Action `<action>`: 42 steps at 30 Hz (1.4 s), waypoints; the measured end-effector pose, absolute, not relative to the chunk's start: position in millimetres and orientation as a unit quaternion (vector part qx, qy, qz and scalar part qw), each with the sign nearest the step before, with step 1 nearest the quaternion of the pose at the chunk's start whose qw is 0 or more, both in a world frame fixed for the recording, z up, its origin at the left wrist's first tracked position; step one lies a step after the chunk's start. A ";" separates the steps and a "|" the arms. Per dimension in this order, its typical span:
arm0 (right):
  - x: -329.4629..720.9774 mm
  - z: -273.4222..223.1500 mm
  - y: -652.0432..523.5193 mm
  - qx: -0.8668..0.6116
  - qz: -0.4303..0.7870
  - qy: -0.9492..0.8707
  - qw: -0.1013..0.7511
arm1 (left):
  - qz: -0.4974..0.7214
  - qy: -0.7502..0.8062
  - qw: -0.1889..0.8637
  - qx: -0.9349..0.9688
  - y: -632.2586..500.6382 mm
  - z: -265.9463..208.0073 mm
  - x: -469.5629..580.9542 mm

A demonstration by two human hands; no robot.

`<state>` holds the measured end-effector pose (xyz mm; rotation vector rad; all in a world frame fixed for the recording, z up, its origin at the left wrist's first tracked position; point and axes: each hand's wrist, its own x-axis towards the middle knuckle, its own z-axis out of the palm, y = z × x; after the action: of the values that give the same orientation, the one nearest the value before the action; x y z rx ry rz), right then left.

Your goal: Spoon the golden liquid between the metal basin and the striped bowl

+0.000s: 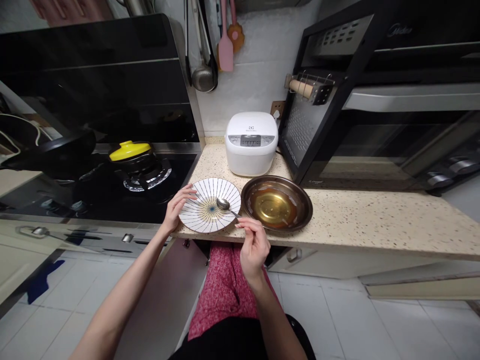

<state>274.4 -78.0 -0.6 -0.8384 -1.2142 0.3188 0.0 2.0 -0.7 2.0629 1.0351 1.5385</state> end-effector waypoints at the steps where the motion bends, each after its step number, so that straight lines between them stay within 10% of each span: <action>1: 275.9 0.6 -78.3 -0.385 0.142 -0.547 0.730 | 0.546 0.367 0.182 0.731 2.1 -0.8 0.0; 42: 320.1 -0.2 -64.5 -0.381 -0.156 -0.649 0.640 | 0.546 0.369 0.187 0.728 2.1 -1.1 -0.1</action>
<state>320.1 -64.5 -0.2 -0.8680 -1.4806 -0.3555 -0.1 2.1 -1.1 2.0499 1.0402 1.5378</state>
